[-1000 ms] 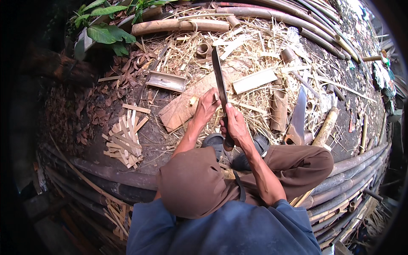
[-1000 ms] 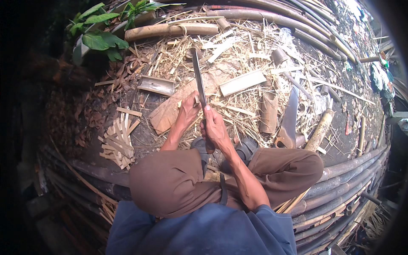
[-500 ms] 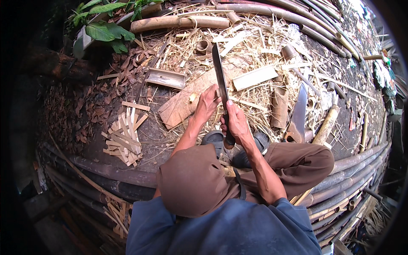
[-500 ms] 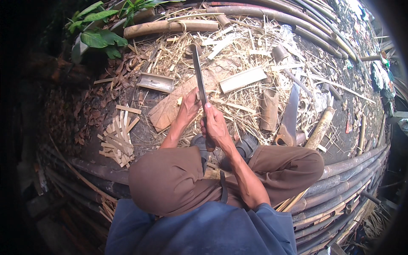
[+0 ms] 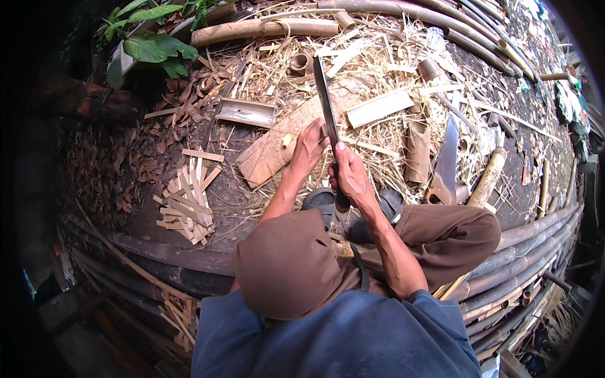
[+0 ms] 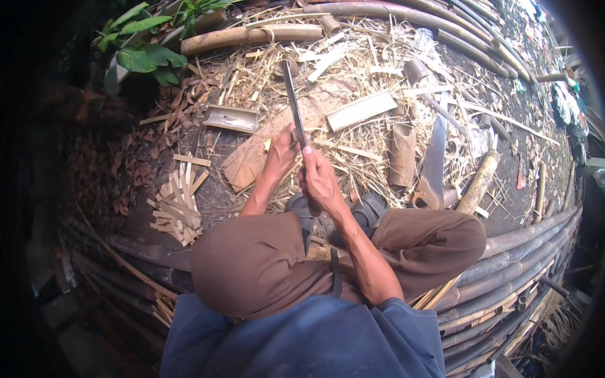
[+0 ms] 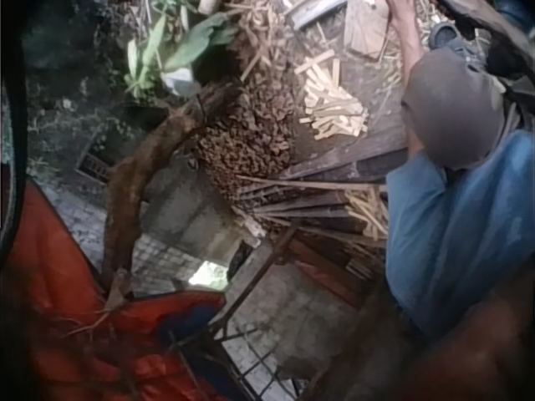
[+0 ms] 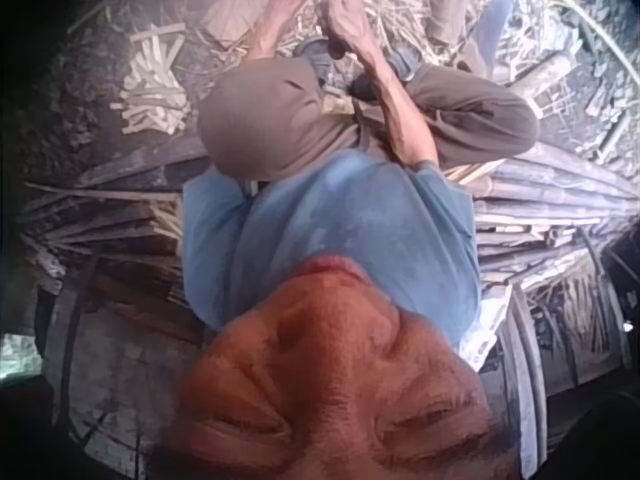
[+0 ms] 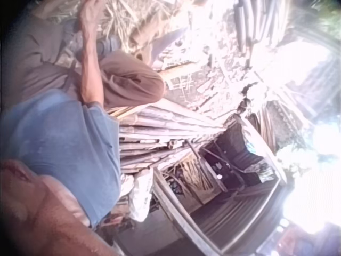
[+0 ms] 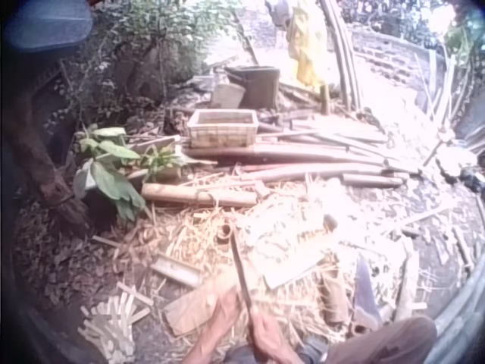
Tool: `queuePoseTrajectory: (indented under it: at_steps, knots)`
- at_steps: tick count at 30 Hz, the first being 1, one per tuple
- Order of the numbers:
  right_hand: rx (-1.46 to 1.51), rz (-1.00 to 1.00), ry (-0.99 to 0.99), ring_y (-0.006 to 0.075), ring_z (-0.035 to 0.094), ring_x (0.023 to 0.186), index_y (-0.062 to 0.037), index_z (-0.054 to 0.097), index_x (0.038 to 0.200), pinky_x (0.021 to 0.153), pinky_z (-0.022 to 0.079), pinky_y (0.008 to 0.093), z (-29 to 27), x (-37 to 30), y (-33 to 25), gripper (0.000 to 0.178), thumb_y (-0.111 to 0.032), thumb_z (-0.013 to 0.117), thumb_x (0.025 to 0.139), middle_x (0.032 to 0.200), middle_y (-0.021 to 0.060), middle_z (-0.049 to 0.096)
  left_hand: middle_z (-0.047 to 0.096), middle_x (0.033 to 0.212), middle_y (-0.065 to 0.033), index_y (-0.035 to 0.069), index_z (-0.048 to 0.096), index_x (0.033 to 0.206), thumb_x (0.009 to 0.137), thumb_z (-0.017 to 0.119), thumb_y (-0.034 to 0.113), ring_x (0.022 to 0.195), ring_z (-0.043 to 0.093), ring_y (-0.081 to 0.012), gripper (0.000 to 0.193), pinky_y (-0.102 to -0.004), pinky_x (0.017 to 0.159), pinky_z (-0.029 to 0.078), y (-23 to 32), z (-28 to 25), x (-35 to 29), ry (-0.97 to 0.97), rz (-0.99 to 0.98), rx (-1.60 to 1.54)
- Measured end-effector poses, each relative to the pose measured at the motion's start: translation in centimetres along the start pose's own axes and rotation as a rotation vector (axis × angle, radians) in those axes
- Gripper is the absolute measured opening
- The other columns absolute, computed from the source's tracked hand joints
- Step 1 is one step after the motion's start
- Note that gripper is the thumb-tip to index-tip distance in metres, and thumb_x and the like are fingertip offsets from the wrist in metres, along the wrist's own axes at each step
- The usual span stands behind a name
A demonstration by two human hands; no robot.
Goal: The person sits on the ground and repeatedly uses a knife to split small pieces of wood into thinner slats. The person holds each piece with one hand and strikes it with the knife blade to separate it, then places the resulting slats into a growing pile.
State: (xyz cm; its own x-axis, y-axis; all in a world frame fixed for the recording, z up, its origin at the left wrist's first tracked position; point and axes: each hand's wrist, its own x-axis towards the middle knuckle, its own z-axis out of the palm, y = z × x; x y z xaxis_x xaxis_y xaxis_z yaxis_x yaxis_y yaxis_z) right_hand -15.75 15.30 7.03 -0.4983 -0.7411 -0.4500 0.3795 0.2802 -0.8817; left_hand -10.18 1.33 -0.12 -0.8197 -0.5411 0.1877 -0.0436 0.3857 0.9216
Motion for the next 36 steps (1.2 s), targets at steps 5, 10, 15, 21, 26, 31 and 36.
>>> queuePoseTrajectory:
  at_steps: [5,10,15,21,26,31,36]
  knots:
    - [-0.154,-0.110,0.016,0.0053,0.036,0.050,-0.0117,0.042,0.144,0.047,0.034,0.0252,-0.4,-0.2,-0.4,0.050,-0.040,0.037,0.104,0.056,-0.0040,0.035,0.047,0.081,-0.0143,0.003,0.048,0.100,0.095,0.055,0.036,0.071,0.051,-0.0303,0.034,-0.0419,0.066,0.043,1.5,0.1,0.4,-0.005,-0.016,0.018]
    - [-0.344,-0.270,0.096,0.0148,0.057,0.082,-0.0105,0.045,0.142,0.075,0.048,0.0309,0.1,0.6,0.0,0.045,-0.033,0.037,0.104,0.106,0.0179,0.063,0.050,0.084,-0.0175,0.002,0.049,0.105,0.095,0.050,0.043,0.074,0.053,-0.0368,0.042,-0.0450,0.067,0.044,-0.2,-0.3,0.5,0.013,0.101,0.050]
    - [-0.354,-0.095,0.039,0.0245,0.063,0.104,-0.0141,0.043,0.144,0.088,0.049,0.0335,0.6,0.2,-2.7,0.044,-0.031,0.036,0.104,0.125,0.0224,0.061,0.049,0.083,-0.0199,0.003,0.046,0.102,0.096,0.046,0.048,0.076,0.054,-0.0402,0.046,-0.0483,0.068,0.044,1.7,-0.5,1.6,0.080,0.086,0.073]
    - [-0.431,-0.262,0.085,0.0198,0.053,0.055,-0.0153,0.043,0.143,0.059,0.045,0.0359,1.3,0.5,-2.5,0.042,-0.028,0.040,0.103,0.077,0.0180,0.065,0.049,0.083,-0.0200,0.002,0.045,0.103,0.098,0.043,0.045,0.073,0.053,-0.0404,0.044,-0.0490,0.066,0.044,1.0,-0.7,1.3,0.157,0.127,0.081]
    - [-0.397,-0.475,0.158,0.0071,0.039,0.056,-0.0101,0.047,0.142,0.051,0.035,0.0263,1.4,1.7,1.1,0.044,-0.032,0.038,0.104,0.063,-0.0013,0.045,0.047,0.088,-0.0226,0.001,0.045,0.105,0.097,0.043,0.040,0.078,0.051,-0.0419,0.039,-0.0496,0.070,0.044,-1.9,0.2,0.7,0.193,0.143,0.221]
    - [-0.367,-0.302,0.123,0.0082,0.041,0.059,-0.0101,0.047,0.142,0.053,0.037,0.0279,0.9,0.7,-0.5,0.044,-0.031,0.038,0.104,0.067,-0.0010,0.046,0.049,0.112,-0.0250,-0.002,0.035,0.131,0.077,0.066,0.006,0.105,0.052,-0.0435,0.063,-0.0487,0.089,0.044,1.0,0.2,-0.2,0.131,0.064,0.278]
    - [-0.514,-0.153,0.051,0.0208,0.062,0.078,-0.0100,0.048,0.140,0.072,0.049,0.0338,1.2,0.4,-3.7,0.043,-0.029,0.038,0.103,0.083,0.0162,0.065,0.029,0.143,-0.0314,-0.006,0.014,0.146,0.073,0.074,0.008,0.133,0.033,-0.0447,0.096,-0.0455,0.112,0.032,-2.7,-0.2,-3.9,0.055,-0.237,0.287]
